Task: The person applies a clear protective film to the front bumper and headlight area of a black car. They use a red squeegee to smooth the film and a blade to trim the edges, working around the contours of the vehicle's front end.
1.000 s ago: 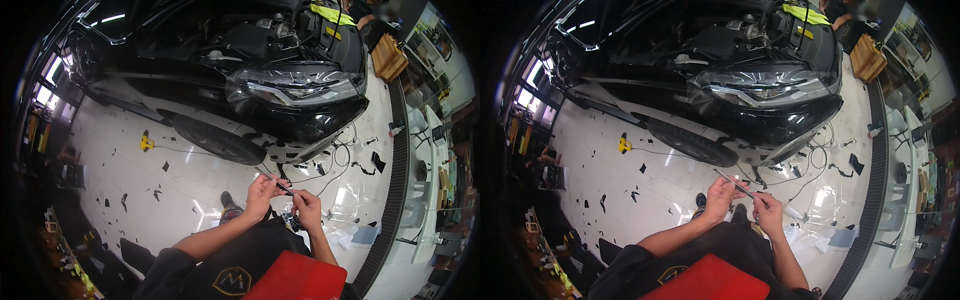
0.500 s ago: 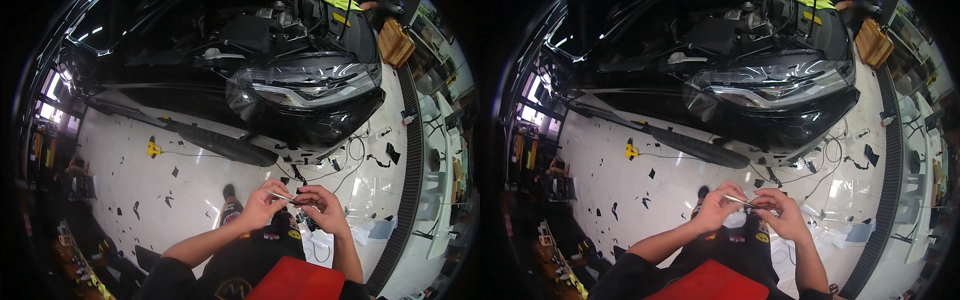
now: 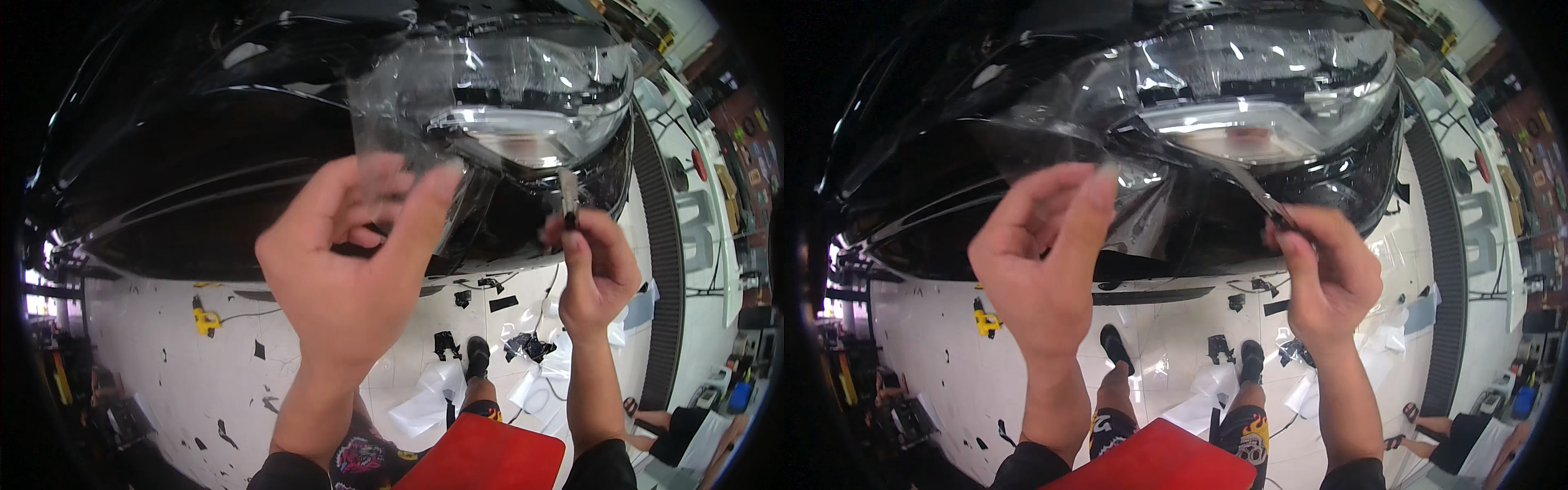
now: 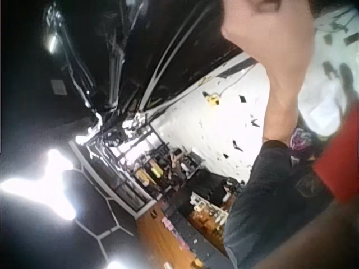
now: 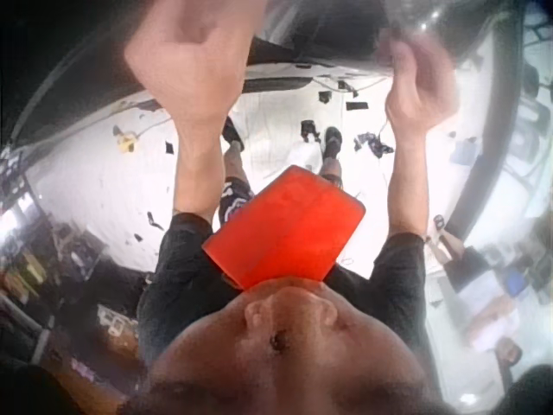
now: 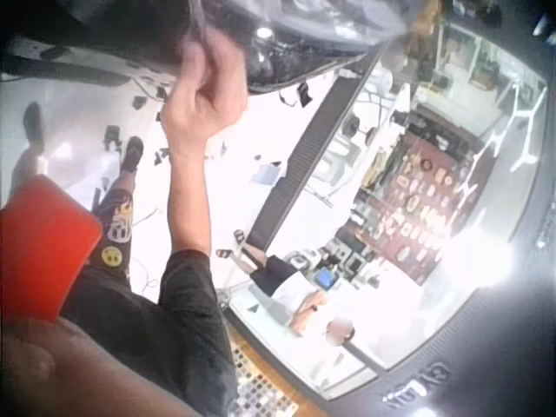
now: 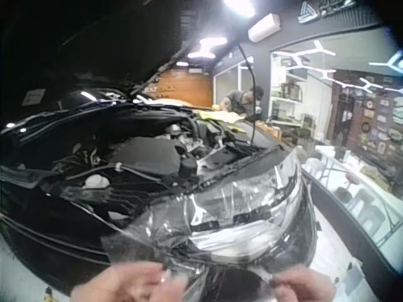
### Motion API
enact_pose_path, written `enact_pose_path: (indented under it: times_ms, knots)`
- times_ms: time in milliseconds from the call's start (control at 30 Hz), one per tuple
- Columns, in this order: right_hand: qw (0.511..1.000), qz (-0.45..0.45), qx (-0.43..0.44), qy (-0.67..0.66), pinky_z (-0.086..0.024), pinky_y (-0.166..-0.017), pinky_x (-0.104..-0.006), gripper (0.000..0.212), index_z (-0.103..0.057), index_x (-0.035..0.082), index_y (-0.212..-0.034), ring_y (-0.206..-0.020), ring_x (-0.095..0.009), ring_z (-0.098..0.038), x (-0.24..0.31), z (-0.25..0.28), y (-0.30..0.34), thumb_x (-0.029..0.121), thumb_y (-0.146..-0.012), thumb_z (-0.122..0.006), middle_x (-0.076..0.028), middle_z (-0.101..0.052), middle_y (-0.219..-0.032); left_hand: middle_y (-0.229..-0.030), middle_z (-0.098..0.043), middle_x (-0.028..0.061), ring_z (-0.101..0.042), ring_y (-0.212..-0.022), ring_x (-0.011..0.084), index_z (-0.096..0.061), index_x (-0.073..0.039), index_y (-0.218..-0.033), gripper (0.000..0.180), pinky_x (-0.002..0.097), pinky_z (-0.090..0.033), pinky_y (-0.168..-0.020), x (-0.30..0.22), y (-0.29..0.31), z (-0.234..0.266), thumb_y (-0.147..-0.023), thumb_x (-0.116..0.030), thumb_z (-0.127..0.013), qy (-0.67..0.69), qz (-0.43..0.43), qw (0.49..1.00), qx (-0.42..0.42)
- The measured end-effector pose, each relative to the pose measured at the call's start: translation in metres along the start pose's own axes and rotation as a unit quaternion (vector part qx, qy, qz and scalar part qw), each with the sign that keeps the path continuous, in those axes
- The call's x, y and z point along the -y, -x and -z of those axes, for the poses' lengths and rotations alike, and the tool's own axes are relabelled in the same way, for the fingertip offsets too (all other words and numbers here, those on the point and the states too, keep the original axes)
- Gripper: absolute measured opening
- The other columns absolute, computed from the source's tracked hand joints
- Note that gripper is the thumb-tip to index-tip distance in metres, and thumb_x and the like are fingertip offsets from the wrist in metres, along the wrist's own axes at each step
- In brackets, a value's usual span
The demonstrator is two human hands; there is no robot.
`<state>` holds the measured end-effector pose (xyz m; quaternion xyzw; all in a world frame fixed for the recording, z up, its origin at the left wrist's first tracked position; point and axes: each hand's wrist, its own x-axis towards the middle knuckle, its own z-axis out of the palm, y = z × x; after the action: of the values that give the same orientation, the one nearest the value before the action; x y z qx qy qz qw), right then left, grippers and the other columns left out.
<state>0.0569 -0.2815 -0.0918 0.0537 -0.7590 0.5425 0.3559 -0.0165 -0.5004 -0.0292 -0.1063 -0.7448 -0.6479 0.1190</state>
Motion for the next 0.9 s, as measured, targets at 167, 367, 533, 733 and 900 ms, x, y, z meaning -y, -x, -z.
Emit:
enact_pose_path:
  times_ms: [167, 367, 533, 733, 900]
  knots:
    - [0.990, 0.084, -0.057, 0.096, -0.055, -0.085, -0.0263, 0.015, -0.070, -0.008, -0.112, -0.093, -0.015, -0.068, -0.009, -0.036, -0.009, -0.008, -0.098, -0.066, -0.012, -0.071, -0.105, -0.086, -0.078, 0.0087, -0.074, -0.079, 0.0114, -0.076, 0.004, -0.100, 0.012, 0.0220, -0.058, -0.075, 0.020, -0.016, -0.003, -0.096, -0.007, -0.079, 0.014, -0.022, 1.000, 0.007]
    - [0.995, -0.043, -0.076, -0.058, -0.045, -0.069, -0.0195, 0.018, -0.067, -0.004, -0.119, -0.078, -0.005, -0.060, 0.000, -0.040, 0.012, 0.003, -0.102, -0.069, -0.003, -0.068, -0.090, -0.086, -0.076, 0.0070, -0.074, -0.079, 0.0115, -0.076, 0.000, -0.101, 0.019, 0.0199, -0.050, -0.066, 0.022, -0.015, 0.005, -0.100, -0.019, -0.076, 0.033, -0.026, 0.999, 0.021]
    - [0.992, -0.112, 0.012, -0.063, -0.050, -0.068, -0.0252, 0.038, -0.065, -0.006, -0.131, -0.081, -0.013, -0.064, 0.036, -0.053, 0.063, -0.007, -0.093, -0.065, -0.012, -0.068, -0.099, -0.083, -0.056, 0.0007, -0.054, -0.065, 0.0070, -0.064, -0.003, -0.105, 0.014, 0.0199, -0.042, -0.059, 0.021, 0.023, 0.030, -0.103, -0.017, -0.063, 0.015, -0.032, 0.999, -0.023]
    - [0.935, -0.133, 0.300, -0.136, -0.055, -0.087, -0.0412, 0.074, -0.051, 0.001, -0.149, -0.109, -0.031, -0.067, 0.069, -0.062, 0.068, -0.012, -0.079, -0.070, -0.021, -0.061, -0.122, -0.113, -0.068, 0.0134, -0.060, -0.084, 0.0111, -0.062, 0.005, -0.132, 0.042, 0.0293, -0.050, -0.081, 0.031, 0.094, 0.027, -0.105, -0.026, -0.068, 0.219, 0.168, 0.957, 0.094]
    - [0.955, -0.076, 0.282, -0.046, -0.060, -0.092, -0.0407, 0.042, -0.069, 0.008, -0.127, -0.109, -0.031, -0.074, 0.101, -0.011, 0.029, 0.008, -0.086, -0.077, -0.014, -0.072, -0.116, -0.118, -0.068, 0.0160, -0.054, -0.064, 0.0034, -0.063, 0.008, -0.133, 0.040, 0.0180, -0.042, -0.060, 0.033, 0.055, 0.039, -0.105, -0.020, -0.069, 0.225, 0.067, 0.972, -0.005]
